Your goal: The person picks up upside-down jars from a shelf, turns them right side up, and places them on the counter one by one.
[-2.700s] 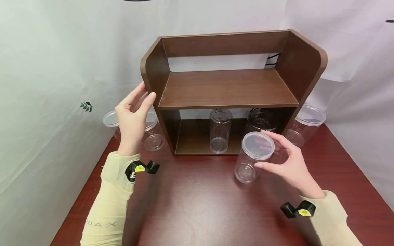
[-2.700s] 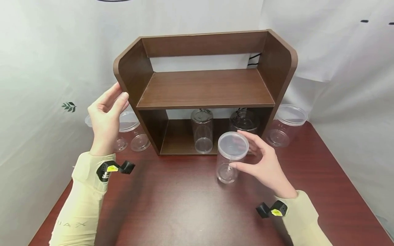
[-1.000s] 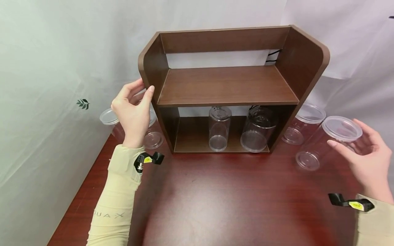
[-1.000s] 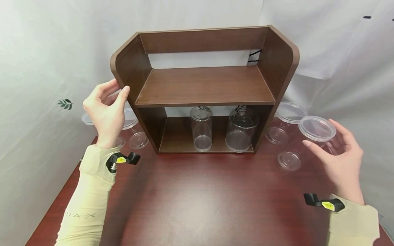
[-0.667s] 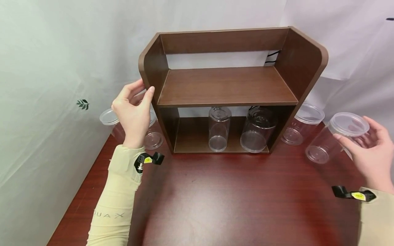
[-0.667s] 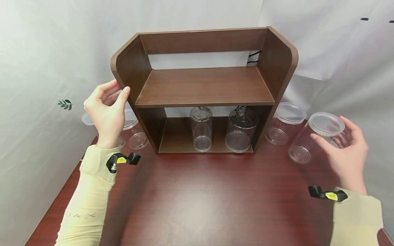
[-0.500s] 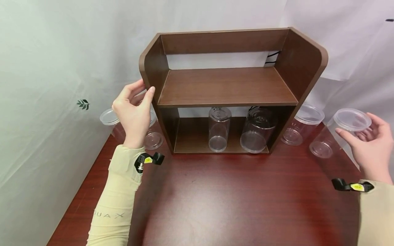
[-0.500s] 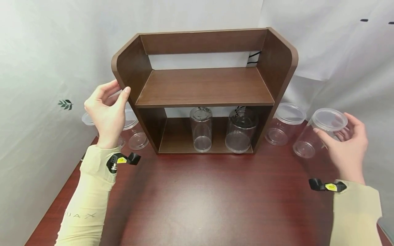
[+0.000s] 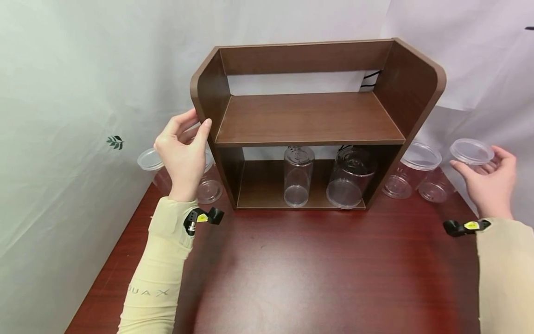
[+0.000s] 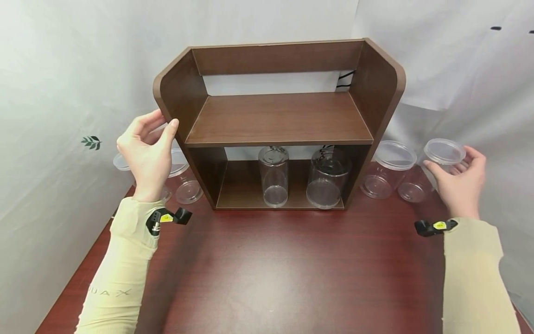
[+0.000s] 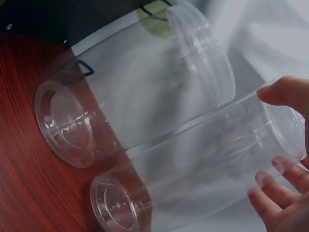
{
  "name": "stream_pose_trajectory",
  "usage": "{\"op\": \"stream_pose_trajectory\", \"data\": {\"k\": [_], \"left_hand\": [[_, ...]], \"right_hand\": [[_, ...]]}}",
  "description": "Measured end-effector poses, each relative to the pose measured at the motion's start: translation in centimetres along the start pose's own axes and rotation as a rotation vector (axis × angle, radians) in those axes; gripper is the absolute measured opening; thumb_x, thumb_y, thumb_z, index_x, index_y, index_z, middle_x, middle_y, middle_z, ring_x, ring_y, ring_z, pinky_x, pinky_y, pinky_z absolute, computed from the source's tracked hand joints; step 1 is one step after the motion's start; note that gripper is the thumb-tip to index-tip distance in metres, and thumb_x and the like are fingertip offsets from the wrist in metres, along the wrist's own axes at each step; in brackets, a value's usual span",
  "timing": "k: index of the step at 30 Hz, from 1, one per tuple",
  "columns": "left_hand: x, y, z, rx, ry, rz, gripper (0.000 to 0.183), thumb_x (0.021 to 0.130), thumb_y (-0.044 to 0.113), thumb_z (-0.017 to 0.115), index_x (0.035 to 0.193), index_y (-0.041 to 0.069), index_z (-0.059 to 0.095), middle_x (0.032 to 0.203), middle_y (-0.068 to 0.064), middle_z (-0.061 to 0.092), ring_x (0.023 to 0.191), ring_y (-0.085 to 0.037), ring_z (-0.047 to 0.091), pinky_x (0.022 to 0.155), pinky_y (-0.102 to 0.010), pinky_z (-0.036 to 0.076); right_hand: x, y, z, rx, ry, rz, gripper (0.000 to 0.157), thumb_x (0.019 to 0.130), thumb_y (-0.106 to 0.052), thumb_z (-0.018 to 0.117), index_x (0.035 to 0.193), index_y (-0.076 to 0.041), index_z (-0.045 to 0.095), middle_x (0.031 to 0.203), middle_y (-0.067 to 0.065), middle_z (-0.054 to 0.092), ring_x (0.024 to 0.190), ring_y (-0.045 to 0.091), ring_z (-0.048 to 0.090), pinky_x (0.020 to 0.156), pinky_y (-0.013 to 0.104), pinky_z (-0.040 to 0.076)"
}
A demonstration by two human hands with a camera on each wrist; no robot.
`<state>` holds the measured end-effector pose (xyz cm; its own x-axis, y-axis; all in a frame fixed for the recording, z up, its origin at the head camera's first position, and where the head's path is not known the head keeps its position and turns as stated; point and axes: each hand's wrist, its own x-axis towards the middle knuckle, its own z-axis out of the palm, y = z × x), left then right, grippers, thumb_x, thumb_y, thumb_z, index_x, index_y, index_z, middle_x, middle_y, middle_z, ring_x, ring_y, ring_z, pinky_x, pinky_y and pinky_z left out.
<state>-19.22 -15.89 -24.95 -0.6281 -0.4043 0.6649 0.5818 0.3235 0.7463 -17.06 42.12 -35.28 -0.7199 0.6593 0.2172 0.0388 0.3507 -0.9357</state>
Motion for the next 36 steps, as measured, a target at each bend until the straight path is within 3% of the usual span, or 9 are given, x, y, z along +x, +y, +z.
{"op": "stream_pose_trajectory", "data": {"k": [7, 11, 18, 22, 27, 32, 36], "left_hand": [[0.0, -0.7, 0.1, 0.003, 0.001, 0.004, 0.027, 0.086, 0.011, 0.083, 0.112, 0.006, 0.078, 0.105, -0.005, 0.076, 0.092, -0.016, 0.074, 0.085, -0.028, 0.059], [-0.2, 0.0, 0.1, 0.006, -0.002, 0.008, 0.026, 0.087, 0.01, 0.083, 0.112, 0.005, 0.078, 0.106, -0.006, 0.076, 0.093, -0.017, 0.074, 0.085, -0.028, 0.059], [-0.7, 1.8, 0.1, 0.005, -0.005, 0.016, 0.025, 0.088, 0.007, 0.081, 0.112, 0.002, 0.077, 0.106, -0.007, 0.076, 0.094, -0.018, 0.074, 0.086, -0.029, 0.058], [-0.5, 1.1, 0.1, -0.003, -0.005, 0.009, 0.026, 0.087, 0.008, 0.082, 0.112, 0.004, 0.077, 0.106, -0.007, 0.076, 0.093, -0.018, 0.074, 0.086, -0.029, 0.058], [-0.1, -0.1, 0.1, -0.007, 0.001, 0.004, 0.027, 0.086, 0.009, 0.083, 0.113, 0.006, 0.078, 0.106, -0.006, 0.076, 0.092, -0.017, 0.074, 0.086, -0.029, 0.058], [-0.5, 1.7, 0.1, -0.011, -0.003, 0.006, 0.026, 0.087, 0.007, 0.082, 0.112, 0.003, 0.078, 0.105, -0.008, 0.076, 0.091, -0.017, 0.074, 0.086, -0.029, 0.059], [-0.4, 1.2, 0.1, -0.012, -0.002, 0.006, 0.026, 0.086, 0.007, 0.082, 0.112, 0.003, 0.078, 0.104, -0.008, 0.076, 0.091, -0.018, 0.074, 0.085, -0.029, 0.059]], "right_hand": [[0.8, 0.9, 0.2, 0.027, 0.007, 0.041, 0.082, 0.082, -0.007, 0.082, 0.148, -0.024, 0.036, 0.126, -0.016, 0.044, 0.114, -0.001, 0.053, 0.095, 0.009, 0.043], [0.9, 1.0, 0.2, 0.062, 0.006, 0.05, 0.082, 0.083, -0.007, 0.081, 0.149, -0.022, 0.035, 0.133, -0.013, 0.045, 0.12, 0.002, 0.052, 0.099, 0.01, 0.041], [0.2, 0.5, 0.3, -0.05, -0.012, -0.036, 0.09, 0.087, -0.023, 0.077, 0.159, -0.022, 0.022, 0.162, 0.0, 0.028, 0.146, 0.007, 0.026, 0.116, 0.017, 0.017], [-1.0, -1.4, 0.3, -0.061, 0.042, -0.132, 0.087, 0.086, -0.024, 0.077, 0.157, -0.019, 0.027, 0.161, -0.001, 0.029, 0.147, 0.006, 0.023, 0.116, 0.014, 0.015], [-3.1, -5.1, 0.7, 0.061, 0.105, -0.217, 0.076, 0.086, -0.014, 0.077, 0.151, -0.016, 0.038, 0.153, 0.001, 0.036, 0.142, 0.009, 0.03, 0.112, 0.009, 0.019], [-4.7, -7.5, 0.8, 0.155, 0.107, -0.201, 0.068, 0.086, -0.007, 0.077, 0.146, -0.018, 0.046, 0.151, 0.001, 0.04, 0.14, 0.011, 0.032, 0.111, 0.008, 0.02], [-6.0, -8.6, 0.7, 0.212, 0.085, -0.187, 0.065, 0.086, -0.003, 0.076, 0.144, -0.019, 0.052, 0.15, -0.001, 0.043, 0.14, 0.011, 0.033, 0.111, 0.009, 0.021]]}}
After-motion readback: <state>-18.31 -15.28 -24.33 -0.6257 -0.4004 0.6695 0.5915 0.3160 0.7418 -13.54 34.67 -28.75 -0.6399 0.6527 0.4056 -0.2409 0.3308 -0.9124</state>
